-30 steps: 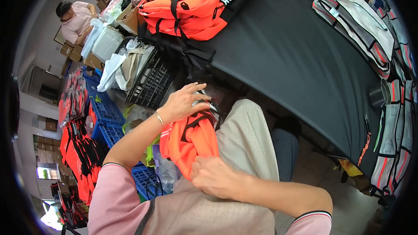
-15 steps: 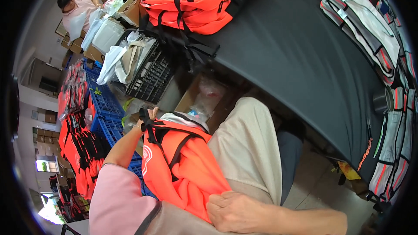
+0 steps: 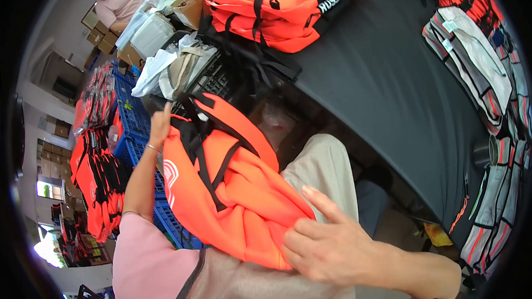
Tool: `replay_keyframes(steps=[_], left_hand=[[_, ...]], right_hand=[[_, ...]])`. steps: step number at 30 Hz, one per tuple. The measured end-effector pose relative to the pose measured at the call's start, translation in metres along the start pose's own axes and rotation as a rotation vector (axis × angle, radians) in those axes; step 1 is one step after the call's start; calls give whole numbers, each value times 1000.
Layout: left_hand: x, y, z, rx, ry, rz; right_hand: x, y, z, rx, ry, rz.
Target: Cleaning and trimming excess threads from backpacks in a manufacturing facility using a brush and scissors.
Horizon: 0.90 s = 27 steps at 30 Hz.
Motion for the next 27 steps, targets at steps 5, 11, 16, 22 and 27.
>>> replay_keyframes(steps=[5,11,16,22,27], left_hand=[[15,-70,-33,-113,246,-392],[-13,-103,-81,331,349,-556],[-121,11,105,512,249,-963],[-296,12,72,705,-621,-245],[-242,-14,53,561,-591,-212]], right_hand=[[46,-4,-27,65,110,-116],[41,-4,-41,104,252,-178],[34,-1,-13,131,318,-216],[48,4,-8,113,380,-236],[39,11,-22,59,274,-270]])
Point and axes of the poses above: each hand's wrist, its own z-axis towards the middle knuckle, its own y-axis out of the back of the hand, x = y × z, the point moved 5 cm from there along z, towards the middle knuckle, and after that the axes turned 11 degrees about -x, right-handed, at the moved point
